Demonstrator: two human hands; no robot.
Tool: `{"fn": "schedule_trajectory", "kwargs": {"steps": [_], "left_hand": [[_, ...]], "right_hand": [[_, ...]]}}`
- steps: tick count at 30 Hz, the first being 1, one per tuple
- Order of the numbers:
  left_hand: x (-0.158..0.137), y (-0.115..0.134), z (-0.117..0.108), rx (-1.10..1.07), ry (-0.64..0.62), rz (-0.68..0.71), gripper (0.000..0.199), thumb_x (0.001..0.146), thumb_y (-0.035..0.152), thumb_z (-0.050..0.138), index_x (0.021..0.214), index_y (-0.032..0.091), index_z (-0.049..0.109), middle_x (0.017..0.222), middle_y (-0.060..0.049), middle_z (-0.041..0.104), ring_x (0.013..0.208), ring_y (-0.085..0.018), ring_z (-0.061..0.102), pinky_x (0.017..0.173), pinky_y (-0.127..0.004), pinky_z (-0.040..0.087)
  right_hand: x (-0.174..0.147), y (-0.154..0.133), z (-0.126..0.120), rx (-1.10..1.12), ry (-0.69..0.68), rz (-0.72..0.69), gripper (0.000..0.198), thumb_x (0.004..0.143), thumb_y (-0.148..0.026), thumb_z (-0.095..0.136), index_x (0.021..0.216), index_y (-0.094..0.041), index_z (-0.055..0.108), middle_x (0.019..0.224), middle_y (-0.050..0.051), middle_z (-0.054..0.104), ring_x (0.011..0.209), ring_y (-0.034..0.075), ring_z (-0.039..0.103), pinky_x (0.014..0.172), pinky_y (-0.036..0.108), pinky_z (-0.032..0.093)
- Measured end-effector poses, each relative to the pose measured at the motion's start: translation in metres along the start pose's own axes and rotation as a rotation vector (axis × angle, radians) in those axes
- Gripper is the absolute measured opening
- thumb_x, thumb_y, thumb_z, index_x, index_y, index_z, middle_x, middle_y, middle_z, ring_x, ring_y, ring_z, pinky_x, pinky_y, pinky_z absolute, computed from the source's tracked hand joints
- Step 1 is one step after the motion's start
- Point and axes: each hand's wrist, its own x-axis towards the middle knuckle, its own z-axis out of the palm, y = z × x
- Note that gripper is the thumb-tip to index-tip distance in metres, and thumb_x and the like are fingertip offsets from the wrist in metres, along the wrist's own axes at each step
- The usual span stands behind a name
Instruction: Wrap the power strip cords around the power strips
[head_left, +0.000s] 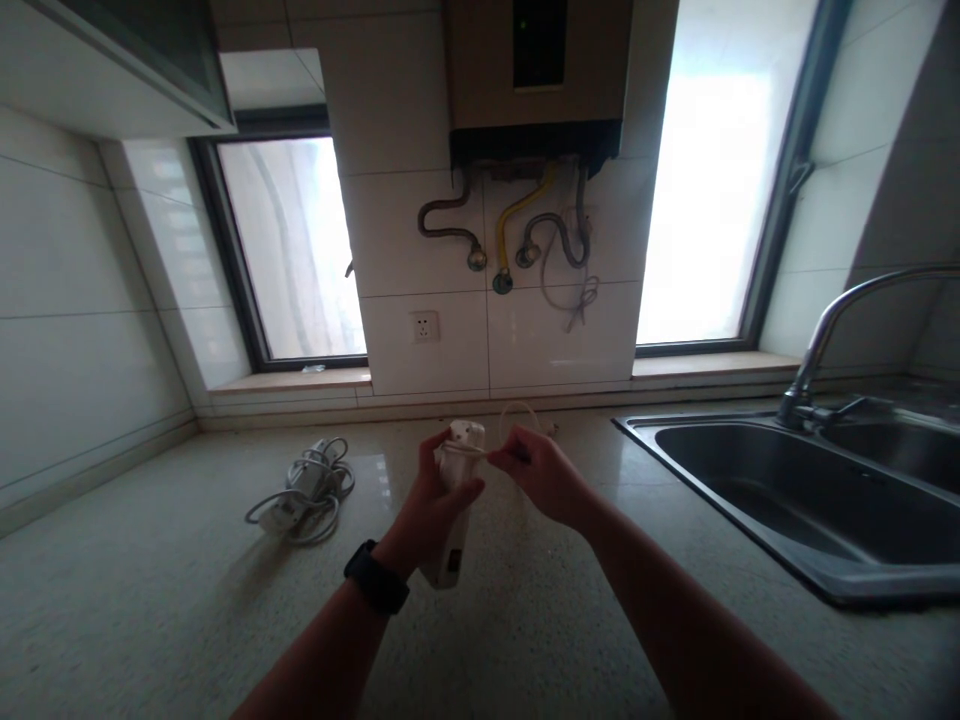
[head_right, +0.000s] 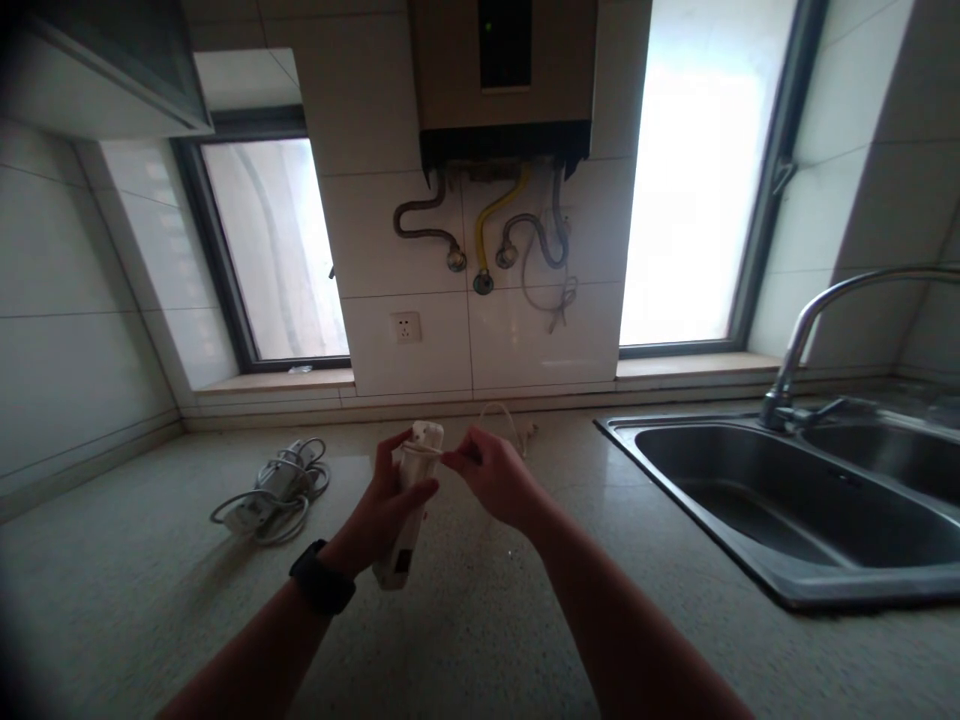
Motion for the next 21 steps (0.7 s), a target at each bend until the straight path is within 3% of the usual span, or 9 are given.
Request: {"fn": "schedule_trajectory", "kwargs": {"steps": [4,9,13,16,19,21], "left_hand": [[-0.009,0.015,0.009,-0.195,-0.026,-0.129,0.073,0.086,0.035,0.068,0.141,0.036,0.020,0.091,0.004,0.053,0.061,-0.010,0.059,0.057,-0.026,0.051],[-0.016,0.018,0.015,-0.393,-0.103,-0.149,0.068,0.089,0.033,0.064,0.141,0.043,0.021,0.100,0.002,0.054,0.060,-0.011,0.062,0.050,-0.024,0.050],[-0.018,0.017,0.014,-0.506,-0.242,-0.126,0.074,0.086,0.028,0.064,0.143,0.045,0.020,0.108,0.000,0.055,0.059,-0.011,0.062,0.047,-0.024,0.051],[-0.020,0.016,0.014,-0.570,-0.352,-0.136,0.079,0.084,0.028,0.064,0.145,0.043,0.018,0.100,-0.001,0.058,0.055,-0.012,0.061,0.045,-0.023,0.050],[-0.022,0.013,0.016,-0.670,-0.428,-0.167,0.076,0.083,0.031,0.063,0.146,0.040,0.021,0.091,0.000,0.058,0.054,-0.011,0.059,0.045,-0.021,0.048],[-0.024,0.009,0.017,-0.687,-0.466,-0.161,0.063,0.085,0.037,0.060,0.142,0.032,0.035,0.087,-0.001,0.058,0.056,-0.010,0.057,0.047,-0.020,0.046]], "right_hand": [[0.002,0.001,0.004,0.145,-0.015,0.014,0.037,0.082,-0.046,0.070,0.070,-0.020,0.047,0.061,-0.006,0.041,0.056,0.010,0.034,0.051,0.023,0.029],[0.000,-0.003,0.009,0.413,-0.099,-0.021,0.044,0.081,-0.053,0.072,0.074,-0.020,0.044,0.064,-0.007,0.041,0.054,0.007,0.034,0.048,0.020,0.027],[-0.004,0.002,0.006,0.596,-0.263,-0.010,0.045,0.080,-0.055,0.074,0.094,-0.021,0.048,0.082,-0.002,0.056,0.054,0.006,0.043,0.043,0.017,0.025],[-0.006,0.008,0.005,0.692,-0.370,0.015,0.065,0.073,-0.056,0.081,0.119,-0.025,0.048,0.100,0.002,0.059,0.055,0.005,0.048,0.041,0.015,0.026],[-0.007,0.010,0.006,0.749,-0.407,0.005,0.083,0.066,-0.057,0.086,0.132,-0.025,0.047,0.095,0.000,0.059,0.053,0.004,0.045,0.041,0.015,0.032],[-0.008,0.009,0.008,0.766,-0.399,-0.010,0.085,0.064,-0.055,0.088,0.134,-0.024,0.050,0.090,-0.001,0.059,0.053,0.005,0.047,0.043,0.016,0.037]]}}
